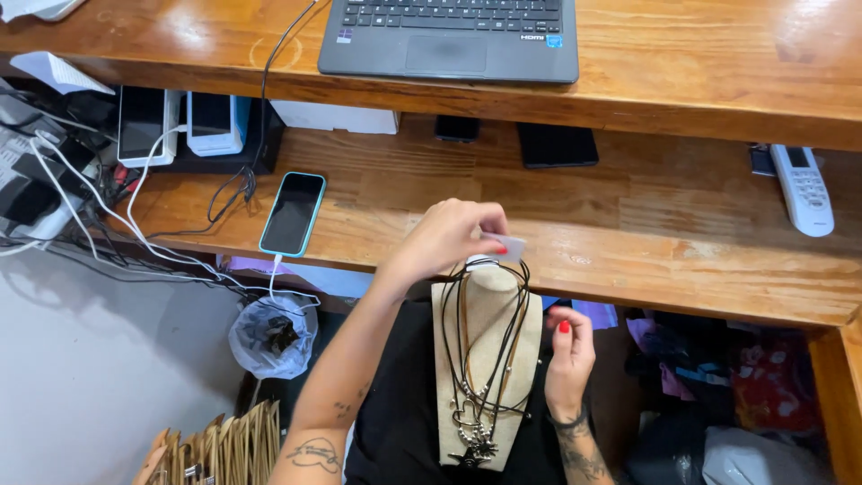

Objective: The person is organizing, tagging, and preparing necklaces for display on a jewelry bust at a desk.

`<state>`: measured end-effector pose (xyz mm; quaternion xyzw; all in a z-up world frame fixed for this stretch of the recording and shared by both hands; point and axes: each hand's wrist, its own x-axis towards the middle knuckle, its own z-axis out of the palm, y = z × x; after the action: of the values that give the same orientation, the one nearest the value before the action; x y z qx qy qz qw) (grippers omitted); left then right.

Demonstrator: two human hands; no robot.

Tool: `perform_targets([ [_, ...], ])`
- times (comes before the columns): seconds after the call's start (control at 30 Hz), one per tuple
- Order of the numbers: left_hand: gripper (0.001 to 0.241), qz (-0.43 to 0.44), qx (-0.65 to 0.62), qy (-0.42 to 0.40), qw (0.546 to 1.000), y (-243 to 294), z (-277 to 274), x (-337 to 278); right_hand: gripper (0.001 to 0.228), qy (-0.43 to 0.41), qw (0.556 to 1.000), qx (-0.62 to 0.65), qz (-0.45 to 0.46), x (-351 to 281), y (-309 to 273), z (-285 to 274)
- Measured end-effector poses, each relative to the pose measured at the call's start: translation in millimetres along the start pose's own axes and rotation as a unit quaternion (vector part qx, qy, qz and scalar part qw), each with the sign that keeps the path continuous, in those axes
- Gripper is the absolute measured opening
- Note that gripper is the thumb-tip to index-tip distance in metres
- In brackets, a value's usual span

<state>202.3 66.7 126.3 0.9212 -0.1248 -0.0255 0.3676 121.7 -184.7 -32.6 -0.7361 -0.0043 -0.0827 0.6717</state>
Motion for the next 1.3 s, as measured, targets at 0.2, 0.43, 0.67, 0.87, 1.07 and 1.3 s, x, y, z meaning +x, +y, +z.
perform_targets([
  [0.2,0.018,0.278,0.016,0.002,0.96,100.4,-30.2,-65.0,0.093,-0.23,0.97,0.021,-0.079,-32.7,-14.7,-10.0],
  [0.43,0.01,0.329,0.07,-0.019,0.942,135.8,-69.8,-99.7,0.041,-0.587,0.807,0.062,-0.016,-36.7,-170.1,-16.9],
  [0.67,0.014,0.246,-0.086,0.061,0.963,125.2,-113.5,-92.0,0.038,-0.616,0.782,0.087,0.028,-19.7,-127.2,-50.0],
  [0.87,0.009,0.061,-0.29,0.054,0.954,64.8,-112.6,-59.7,0.048,-0.477,0.867,0.089,0.113,24.6,-66.8,-92.0],
  [1.07,0.013,-0.109,-0.38,0.128,0.909,-32.4,-80.8,-9.0,0.034,-0.46,0.87,-0.142,0.105,159.0,-69.0,-81.5],
  [1.3,0.026,-0.162,-0.385,0.242,0.876,-216.5,2.5,47.7,0.043,-0.403,0.854,-0.329,-0.021,248.0,-29.8,19.0],
])
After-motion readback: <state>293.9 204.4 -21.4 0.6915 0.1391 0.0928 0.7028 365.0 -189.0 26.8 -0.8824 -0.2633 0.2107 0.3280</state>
